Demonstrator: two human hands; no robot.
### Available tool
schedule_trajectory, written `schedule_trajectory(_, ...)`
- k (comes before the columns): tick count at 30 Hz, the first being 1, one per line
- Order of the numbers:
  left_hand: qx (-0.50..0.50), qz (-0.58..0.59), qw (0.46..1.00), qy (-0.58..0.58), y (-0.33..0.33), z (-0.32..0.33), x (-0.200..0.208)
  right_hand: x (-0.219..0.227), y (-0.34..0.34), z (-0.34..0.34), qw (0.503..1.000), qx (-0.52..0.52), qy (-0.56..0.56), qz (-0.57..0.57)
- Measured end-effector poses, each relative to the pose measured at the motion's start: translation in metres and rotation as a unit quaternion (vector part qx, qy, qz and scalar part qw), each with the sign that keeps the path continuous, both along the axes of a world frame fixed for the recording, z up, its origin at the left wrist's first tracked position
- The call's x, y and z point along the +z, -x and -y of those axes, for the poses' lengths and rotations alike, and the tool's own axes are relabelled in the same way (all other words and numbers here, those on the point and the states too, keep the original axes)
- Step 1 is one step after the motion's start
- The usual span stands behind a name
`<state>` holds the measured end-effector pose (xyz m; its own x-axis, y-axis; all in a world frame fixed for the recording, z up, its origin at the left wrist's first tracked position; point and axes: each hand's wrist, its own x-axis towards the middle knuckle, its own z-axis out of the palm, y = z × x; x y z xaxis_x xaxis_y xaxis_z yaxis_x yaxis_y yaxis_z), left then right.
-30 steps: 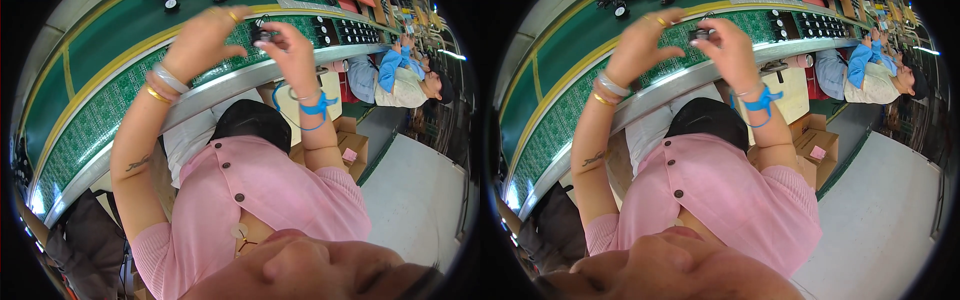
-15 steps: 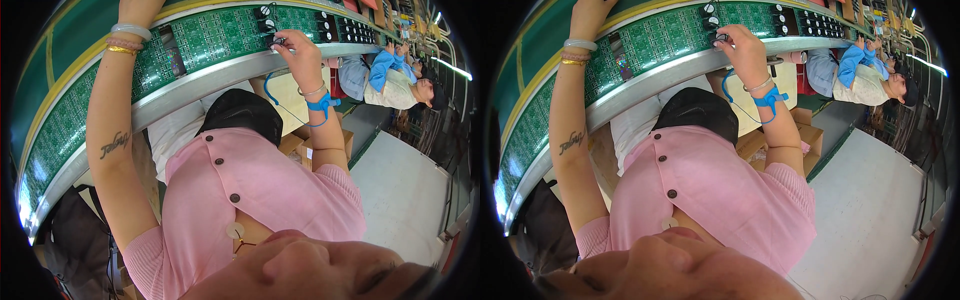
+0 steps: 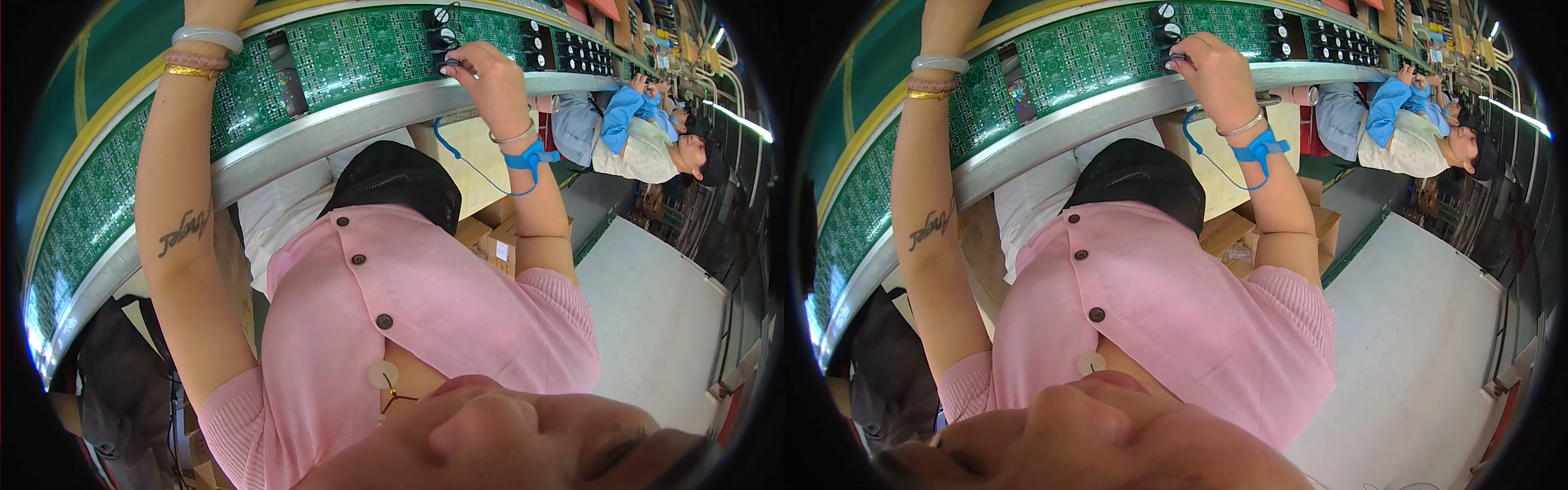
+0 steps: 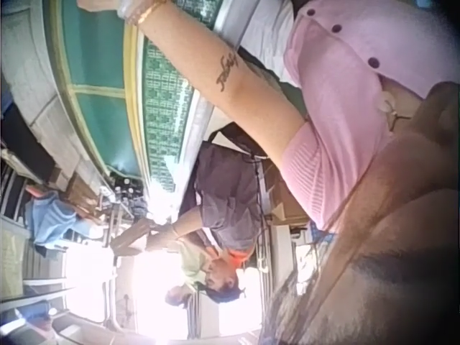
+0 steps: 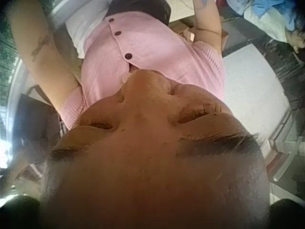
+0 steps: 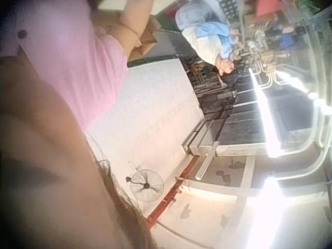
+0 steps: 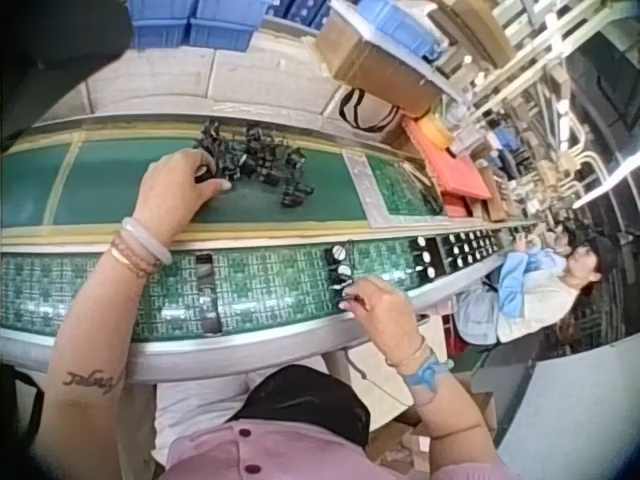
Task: The person assembles a printed circuit board by hand, integrating plastic housing, a fan component, and connectors into the board.
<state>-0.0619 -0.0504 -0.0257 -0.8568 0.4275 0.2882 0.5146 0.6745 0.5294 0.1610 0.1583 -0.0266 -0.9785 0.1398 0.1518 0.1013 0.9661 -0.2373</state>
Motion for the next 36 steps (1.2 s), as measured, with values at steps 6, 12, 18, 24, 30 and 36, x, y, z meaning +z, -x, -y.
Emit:
schedule_trajectory(6, -0.013, -0.006, 0.997, -0.08, 0.001, -0.001, 0.005, -0.005, -0.01, 0.004, 0.999, -0.027, -0.017, -0.016)
schedule_trajectory(12, -0.054, 0.122, 0.966, -0.22, 0.012, 0.018, -0.008, 0.033, -0.014, 0.047, 0.997, 0.013, 0.019, -0.068)
schedule_trajectory(18, -0.17, 0.253, 0.928, -0.215, 0.008, 0.061, -0.018, -0.027, 0.013, 0.135, 0.976, 0.196, 0.078, -0.047)
schedule_trajectory(24, -0.127, 0.303, 0.934, -0.144, -0.042, 0.171, -0.023, -0.05, 0.014, 0.127, 0.987, 0.152, 0.05, -0.033)
schedule_trajectory(30, -0.111, 0.338, 0.931, -0.086, -0.058, 0.209, -0.037, -0.04, 0.001, 0.089, 0.994, 0.107, 0.02, -0.016)
schedule_trajectory(36, -0.199, 0.348, 0.913, -0.08, -0.063, 0.17, -0.024, -0.039, -0.005, 0.076, 0.994, 0.101, 0.011, -0.031)
